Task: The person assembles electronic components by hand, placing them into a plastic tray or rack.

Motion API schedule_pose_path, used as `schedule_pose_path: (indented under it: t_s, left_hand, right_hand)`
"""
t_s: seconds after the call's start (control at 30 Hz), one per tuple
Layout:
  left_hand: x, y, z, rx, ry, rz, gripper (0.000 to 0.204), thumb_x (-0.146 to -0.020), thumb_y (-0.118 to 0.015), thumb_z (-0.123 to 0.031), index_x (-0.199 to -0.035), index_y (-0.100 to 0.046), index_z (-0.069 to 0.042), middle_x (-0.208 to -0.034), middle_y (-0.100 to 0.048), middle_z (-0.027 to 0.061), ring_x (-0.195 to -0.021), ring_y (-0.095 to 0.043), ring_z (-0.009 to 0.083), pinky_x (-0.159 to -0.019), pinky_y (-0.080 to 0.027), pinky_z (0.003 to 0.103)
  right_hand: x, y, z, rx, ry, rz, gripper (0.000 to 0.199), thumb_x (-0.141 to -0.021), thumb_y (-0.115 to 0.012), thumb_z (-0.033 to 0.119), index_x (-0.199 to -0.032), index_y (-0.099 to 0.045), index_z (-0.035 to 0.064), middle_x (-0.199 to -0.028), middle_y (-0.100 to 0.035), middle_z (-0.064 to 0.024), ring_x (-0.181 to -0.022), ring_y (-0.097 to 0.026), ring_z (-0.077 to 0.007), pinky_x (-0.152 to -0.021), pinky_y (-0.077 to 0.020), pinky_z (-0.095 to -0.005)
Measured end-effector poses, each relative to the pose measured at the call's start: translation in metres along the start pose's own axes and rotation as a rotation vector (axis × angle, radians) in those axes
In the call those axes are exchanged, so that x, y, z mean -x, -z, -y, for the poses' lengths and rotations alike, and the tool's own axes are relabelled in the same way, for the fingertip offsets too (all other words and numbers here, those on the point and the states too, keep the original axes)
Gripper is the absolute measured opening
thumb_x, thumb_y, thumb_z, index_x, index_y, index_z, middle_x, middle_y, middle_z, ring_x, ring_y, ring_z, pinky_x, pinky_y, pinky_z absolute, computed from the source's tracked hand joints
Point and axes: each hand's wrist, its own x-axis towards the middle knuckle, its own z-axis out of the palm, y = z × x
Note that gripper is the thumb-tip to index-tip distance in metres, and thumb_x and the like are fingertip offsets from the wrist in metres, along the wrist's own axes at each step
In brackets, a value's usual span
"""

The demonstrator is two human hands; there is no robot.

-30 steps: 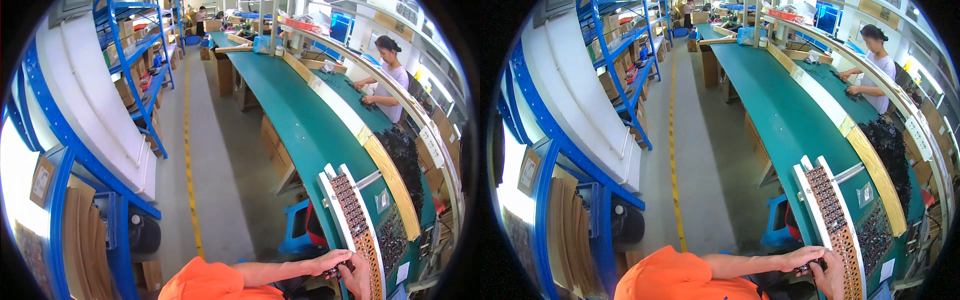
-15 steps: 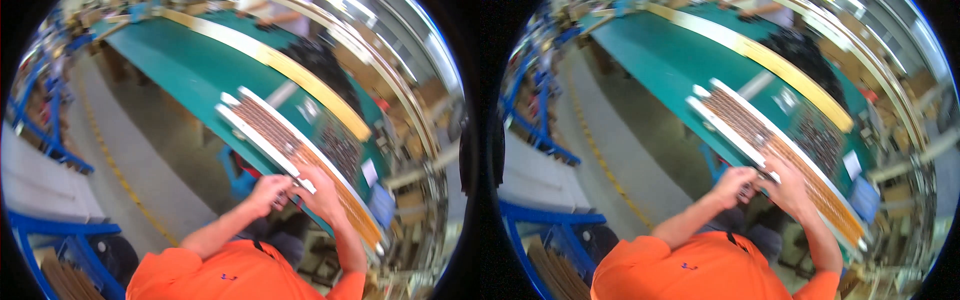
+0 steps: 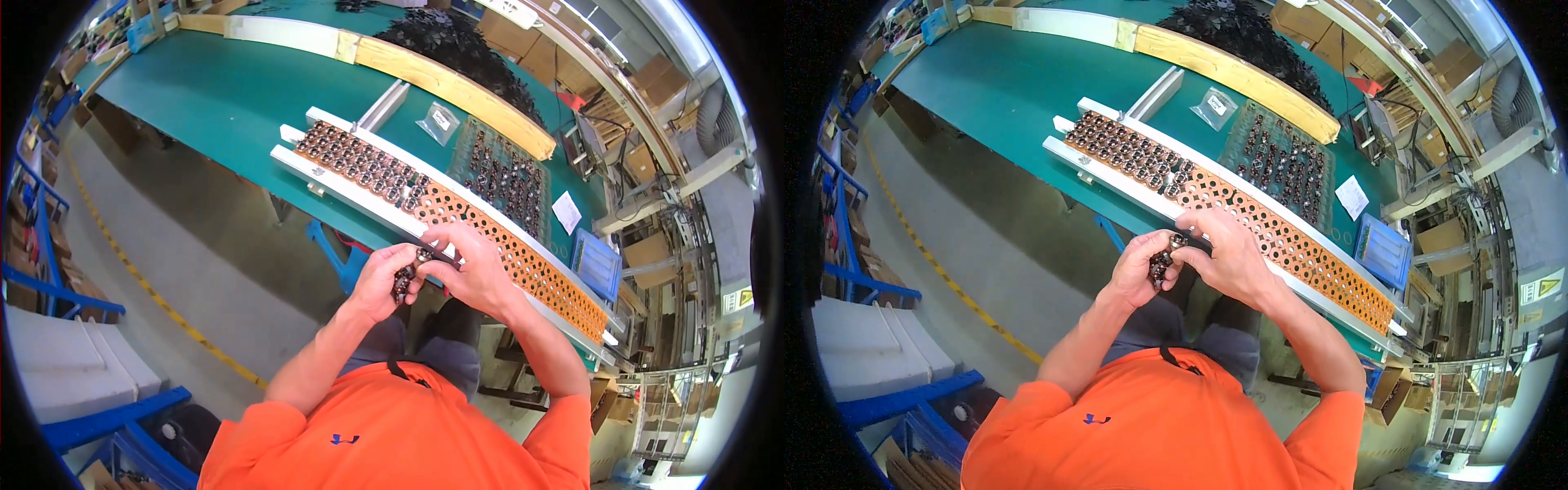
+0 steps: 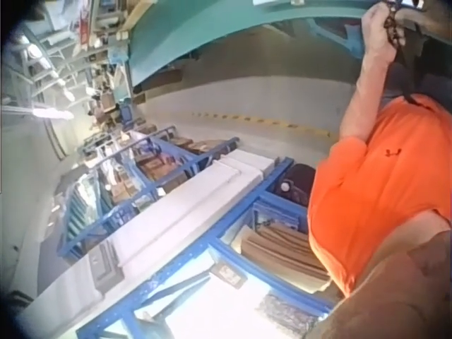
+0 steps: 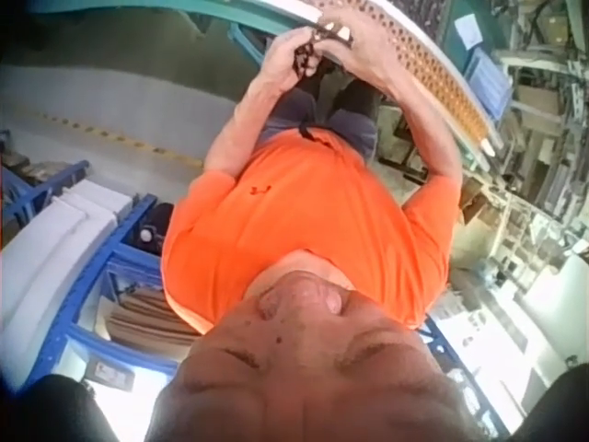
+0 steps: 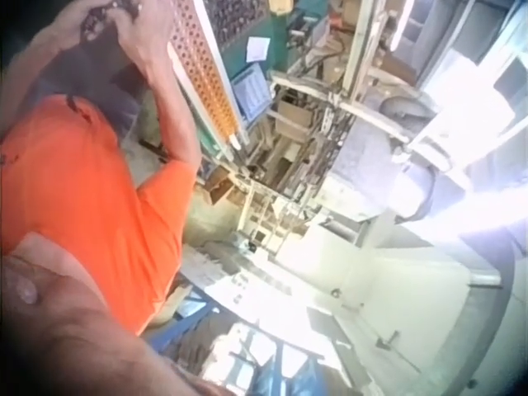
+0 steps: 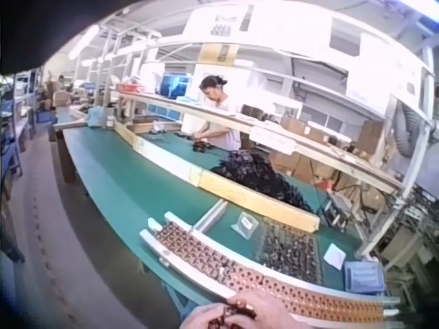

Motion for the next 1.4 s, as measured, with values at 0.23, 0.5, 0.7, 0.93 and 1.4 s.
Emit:
schedule_pose_path:
  t_s: [0.23, 0.5, 0.7, 0.93, 1.4]
  left_hand:
    - [-0.002, 0.007, 0.0, -0.01, 0.012, 0.074, 0.025, -0.096, -0.057, -0.028, -0.097, -0.062, -0.003, -0.073, -0.06, 0.0041, -0.056, -0.056, 0.0113, -0.044, -0.044, 0.025]
    - [-0.004, 0.002, 0.001, -0.069, -0.096, -0.015, 0.026, -0.091, -0.064, -0.011, -0.116, -0.065, -0.002, -0.075, -0.061, 0.0031, -0.058, -0.055, 0.0095, -0.044, -0.044, 0.023]
    - [0.0, -0.003, 0.003, -0.362, -0.308, -0.032, 0.028, -0.09, -0.059, -0.001, -0.117, -0.066, -0.001, -0.079, -0.062, 0.0003, -0.059, -0.053, 0.005, -0.045, -0.045, 0.021]
    - [0.0, -0.005, -0.002, -0.661, -0.491, -0.03, 0.028, -0.087, -0.062, 0.003, -0.114, -0.068, 0.0, -0.093, -0.063, 0.0014, -0.067, -0.056, 0.0058, -0.055, -0.045, 0.02]
    - [-0.004, 0.003, 0.01, -0.054, -0.107, -0.206, 0.022, -0.094, -0.062, -0.014, -0.11, -0.064, 0.001, -0.078, -0.061, 0.0011, -0.056, -0.053, 0.0043, -0.042, -0.044, 0.021]
  right_hand:
    - [-0.005, 0.005, -0.008, -0.118, 0.049, 0.075, 0.021, -0.078, -0.072, 0.008, -0.097, -0.064, 0.0053, -0.091, -0.064, -0.0096, -0.087, -0.064, -0.0252, -0.077, -0.0507, -0.0363]
    - [0.002, 0.002, -0.003, -0.251, -0.176, -0.026, 0.017, -0.087, -0.067, 0.011, -0.1, -0.064, 0.0009, -0.085, -0.064, -0.0072, -0.076, -0.062, -0.0166, -0.064, -0.0518, -0.0326]
    - [0.005, -0.002, -0.017, -0.61, -0.457, 0.122, 0.014, -0.094, -0.062, 0.015, -0.097, -0.065, 0.0018, -0.081, -0.061, 0.0005, -0.067, -0.056, -0.007, -0.058, -0.0482, -0.0248]
    - [0.005, 0.002, -0.014, -0.889, -0.633, 0.192, 0.014, -0.093, -0.065, 0.016, -0.097, -0.064, 0.0028, -0.081, -0.06, 0.0004, -0.066, -0.056, -0.0072, -0.057, -0.0482, -0.0236]
    - [-0.042, 0.005, -0.054, 0.011, -0.195, -0.204, 0.007, -0.086, -0.065, 0.008, -0.091, -0.062, 0.003, -0.085, -0.06, -0.0076, -0.077, -0.057, -0.0196, -0.069, -0.047, -0.0324]
